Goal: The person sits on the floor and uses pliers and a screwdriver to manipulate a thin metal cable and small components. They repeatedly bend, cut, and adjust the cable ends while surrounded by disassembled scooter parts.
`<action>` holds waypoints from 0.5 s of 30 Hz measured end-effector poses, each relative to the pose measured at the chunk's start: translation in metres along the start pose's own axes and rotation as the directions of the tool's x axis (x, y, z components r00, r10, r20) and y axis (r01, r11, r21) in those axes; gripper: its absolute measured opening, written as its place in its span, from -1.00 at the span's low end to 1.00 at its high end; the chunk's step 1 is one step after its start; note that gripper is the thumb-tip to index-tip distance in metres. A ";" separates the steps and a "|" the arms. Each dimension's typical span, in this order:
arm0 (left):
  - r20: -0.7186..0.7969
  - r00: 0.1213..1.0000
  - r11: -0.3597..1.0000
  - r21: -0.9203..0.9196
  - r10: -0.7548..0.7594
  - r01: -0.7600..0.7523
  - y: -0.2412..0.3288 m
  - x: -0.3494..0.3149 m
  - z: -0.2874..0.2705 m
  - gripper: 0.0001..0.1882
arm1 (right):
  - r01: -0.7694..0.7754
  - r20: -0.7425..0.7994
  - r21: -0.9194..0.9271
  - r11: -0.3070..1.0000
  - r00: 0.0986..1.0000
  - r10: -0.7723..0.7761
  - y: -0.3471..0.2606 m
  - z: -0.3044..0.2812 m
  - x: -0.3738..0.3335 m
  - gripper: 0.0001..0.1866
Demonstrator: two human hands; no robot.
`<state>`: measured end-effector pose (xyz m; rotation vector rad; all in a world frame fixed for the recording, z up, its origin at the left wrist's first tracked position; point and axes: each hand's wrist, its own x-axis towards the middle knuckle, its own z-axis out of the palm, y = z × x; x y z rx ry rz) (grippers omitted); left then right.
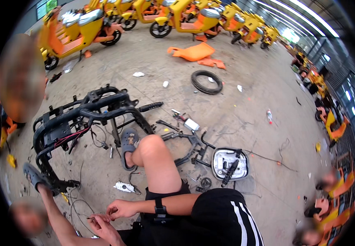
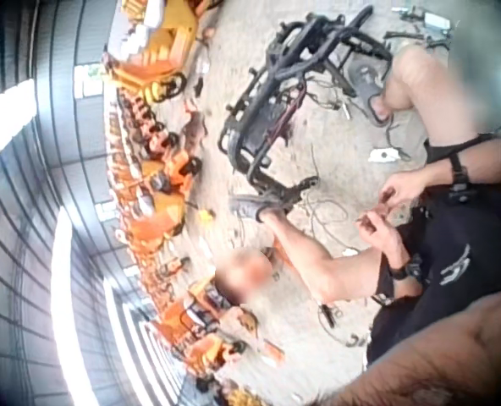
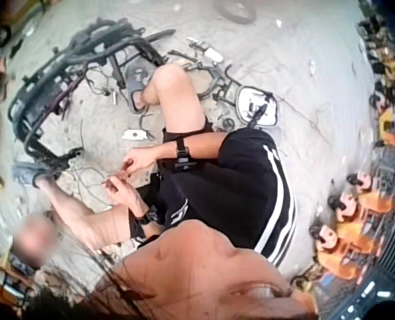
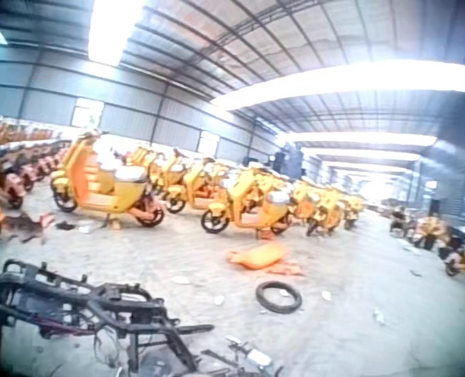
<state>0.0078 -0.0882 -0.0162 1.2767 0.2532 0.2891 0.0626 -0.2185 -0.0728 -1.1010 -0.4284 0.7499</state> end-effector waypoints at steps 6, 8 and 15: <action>0.006 0.993 0.991 0.069 -0.116 0.115 0.019 -0.003 0.010 -0.82 | -0.008 0.038 0.031 0.999 0.999 0.007 -0.001 0.000 -0.003 -0.77; -0.037 0.989 0.984 0.099 -0.145 0.148 0.017 -0.003 0.008 -0.83 | -0.018 0.030 0.010 1.000 0.999 0.018 -0.001 0.002 -0.003 -0.78; 0.005 0.995 0.995 -0.020 -0.095 0.095 0.011 -0.001 -0.001 -0.80 | 0.024 -0.042 0.023 0.999 0.999 -0.023 0.001 -0.007 0.003 -0.80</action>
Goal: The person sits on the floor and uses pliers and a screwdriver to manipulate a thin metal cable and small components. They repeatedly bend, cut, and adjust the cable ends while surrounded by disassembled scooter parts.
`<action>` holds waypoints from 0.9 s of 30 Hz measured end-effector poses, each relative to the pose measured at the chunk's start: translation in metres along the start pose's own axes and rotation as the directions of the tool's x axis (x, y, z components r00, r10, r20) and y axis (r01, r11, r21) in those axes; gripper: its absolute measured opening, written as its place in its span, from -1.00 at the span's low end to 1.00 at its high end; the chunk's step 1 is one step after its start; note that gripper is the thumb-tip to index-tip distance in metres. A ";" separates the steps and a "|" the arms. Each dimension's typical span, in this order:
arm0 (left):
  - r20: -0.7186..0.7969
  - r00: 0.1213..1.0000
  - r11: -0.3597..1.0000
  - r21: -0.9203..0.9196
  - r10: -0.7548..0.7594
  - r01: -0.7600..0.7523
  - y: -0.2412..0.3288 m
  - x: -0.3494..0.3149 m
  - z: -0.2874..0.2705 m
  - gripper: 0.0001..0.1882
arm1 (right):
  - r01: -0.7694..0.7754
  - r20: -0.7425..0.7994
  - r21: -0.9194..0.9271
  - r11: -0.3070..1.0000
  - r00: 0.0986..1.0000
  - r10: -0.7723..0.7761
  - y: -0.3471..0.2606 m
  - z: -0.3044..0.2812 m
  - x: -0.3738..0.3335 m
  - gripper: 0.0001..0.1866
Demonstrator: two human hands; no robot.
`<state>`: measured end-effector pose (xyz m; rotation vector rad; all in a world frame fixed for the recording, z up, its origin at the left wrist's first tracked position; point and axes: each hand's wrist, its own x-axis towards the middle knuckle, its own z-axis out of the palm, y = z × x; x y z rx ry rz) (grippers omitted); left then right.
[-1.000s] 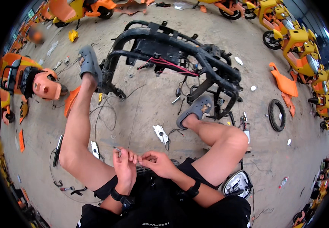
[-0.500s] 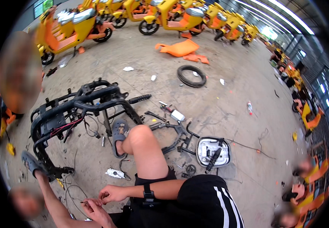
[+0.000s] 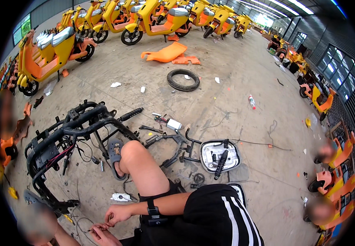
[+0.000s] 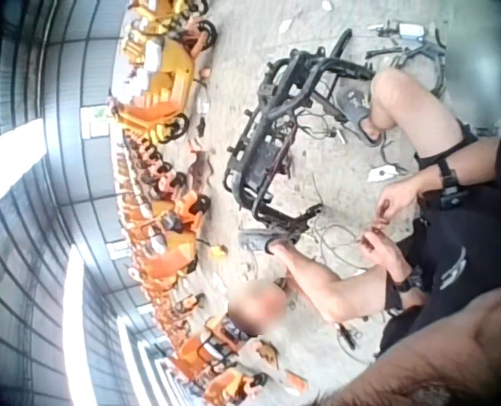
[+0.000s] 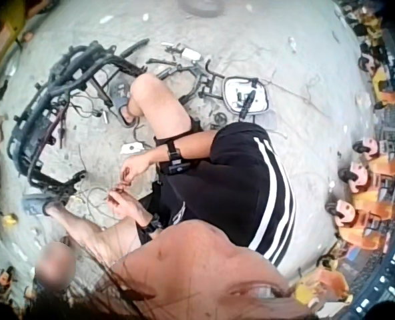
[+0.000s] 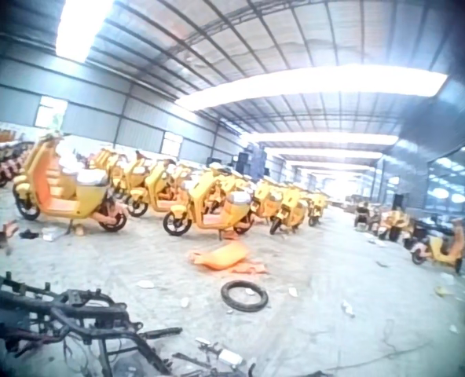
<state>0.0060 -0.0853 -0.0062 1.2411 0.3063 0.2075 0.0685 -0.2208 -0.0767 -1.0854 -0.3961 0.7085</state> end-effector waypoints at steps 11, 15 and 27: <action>0.101 0.995 0.999 0.047 -0.012 0.008 0.001 -0.002 0.005 -0.75 | -0.050 -0.006 -0.202 0.978 0.999 0.050 -0.015 -0.002 -0.006 -0.76; 0.073 0.997 0.994 0.110 -0.023 0.015 -0.003 -0.008 0.008 -0.73 | -0.073 -0.104 -0.346 0.935 0.994 0.039 -0.043 -0.012 -0.020 -0.70; 0.134 0.979 0.974 0.148 0.153 -0.172 -0.013 0.004 0.011 -0.73 | -0.160 -0.248 -0.161 0.974 0.962 0.117 -0.112 -0.020 -0.044 -0.74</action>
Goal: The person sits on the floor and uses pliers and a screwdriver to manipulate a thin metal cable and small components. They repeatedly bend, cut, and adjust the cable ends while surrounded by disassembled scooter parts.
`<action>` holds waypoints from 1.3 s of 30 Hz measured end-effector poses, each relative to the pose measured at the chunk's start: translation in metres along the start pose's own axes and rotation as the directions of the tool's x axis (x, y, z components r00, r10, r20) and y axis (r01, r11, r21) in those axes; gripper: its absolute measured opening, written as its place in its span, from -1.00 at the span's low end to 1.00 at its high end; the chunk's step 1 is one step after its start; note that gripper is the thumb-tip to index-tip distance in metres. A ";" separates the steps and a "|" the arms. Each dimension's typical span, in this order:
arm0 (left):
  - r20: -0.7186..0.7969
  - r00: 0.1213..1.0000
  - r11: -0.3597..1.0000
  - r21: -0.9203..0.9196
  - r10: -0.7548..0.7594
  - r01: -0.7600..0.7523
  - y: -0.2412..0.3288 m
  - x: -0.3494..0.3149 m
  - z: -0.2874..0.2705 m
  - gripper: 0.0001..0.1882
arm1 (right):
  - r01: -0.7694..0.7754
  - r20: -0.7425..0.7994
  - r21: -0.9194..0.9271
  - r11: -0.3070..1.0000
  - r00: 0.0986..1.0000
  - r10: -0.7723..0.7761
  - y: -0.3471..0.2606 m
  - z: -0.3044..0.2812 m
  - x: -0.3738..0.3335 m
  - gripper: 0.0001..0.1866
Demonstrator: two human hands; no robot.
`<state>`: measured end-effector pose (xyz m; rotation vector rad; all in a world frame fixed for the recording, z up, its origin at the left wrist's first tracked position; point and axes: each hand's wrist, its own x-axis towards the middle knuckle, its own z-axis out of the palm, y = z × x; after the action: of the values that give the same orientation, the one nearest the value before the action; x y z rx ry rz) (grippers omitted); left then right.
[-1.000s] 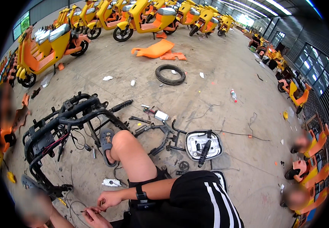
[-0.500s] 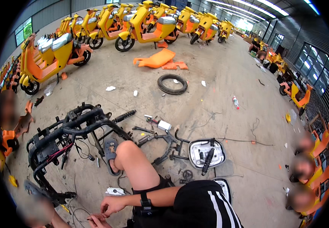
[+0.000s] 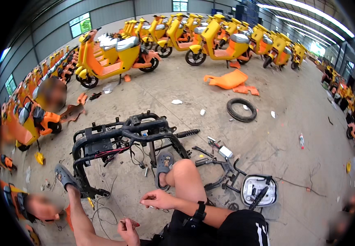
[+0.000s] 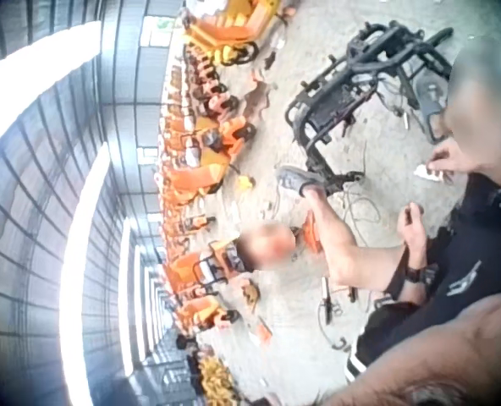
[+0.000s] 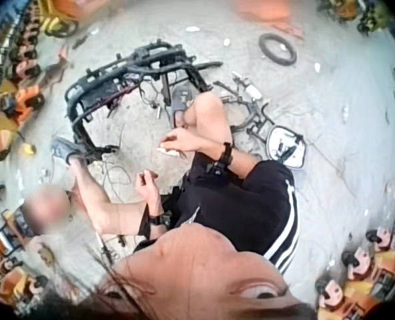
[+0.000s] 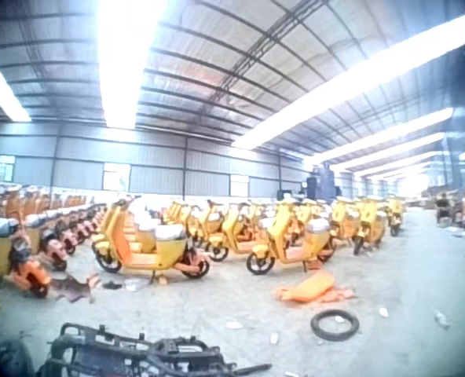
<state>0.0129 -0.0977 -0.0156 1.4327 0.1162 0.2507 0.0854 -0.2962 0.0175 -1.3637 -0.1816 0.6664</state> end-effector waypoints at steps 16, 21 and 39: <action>-0.066 0.978 0.980 -0.018 0.196 -0.197 0.016 -0.006 0.009 -0.72 | 0.123 -0.188 -0.311 0.942 0.964 -0.188 0.005 0.009 0.012 -0.61; -0.094 0.986 0.974 -0.168 0.140 -0.154 0.015 0.000 0.011 -0.73 | 0.261 -0.003 -0.296 0.919 0.962 -0.274 0.041 0.055 0.018 -0.65; -0.012 0.989 0.963 -0.228 0.148 -0.147 0.026 0.003 0.020 -0.75 | 0.215 0.092 -0.132 0.968 0.975 -0.204 0.067 0.075 0.033 -0.80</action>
<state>0.0179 -0.1134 0.0129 1.2140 -0.0236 0.3709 0.0525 -0.2121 -0.0371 -1.4312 -0.4371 0.5368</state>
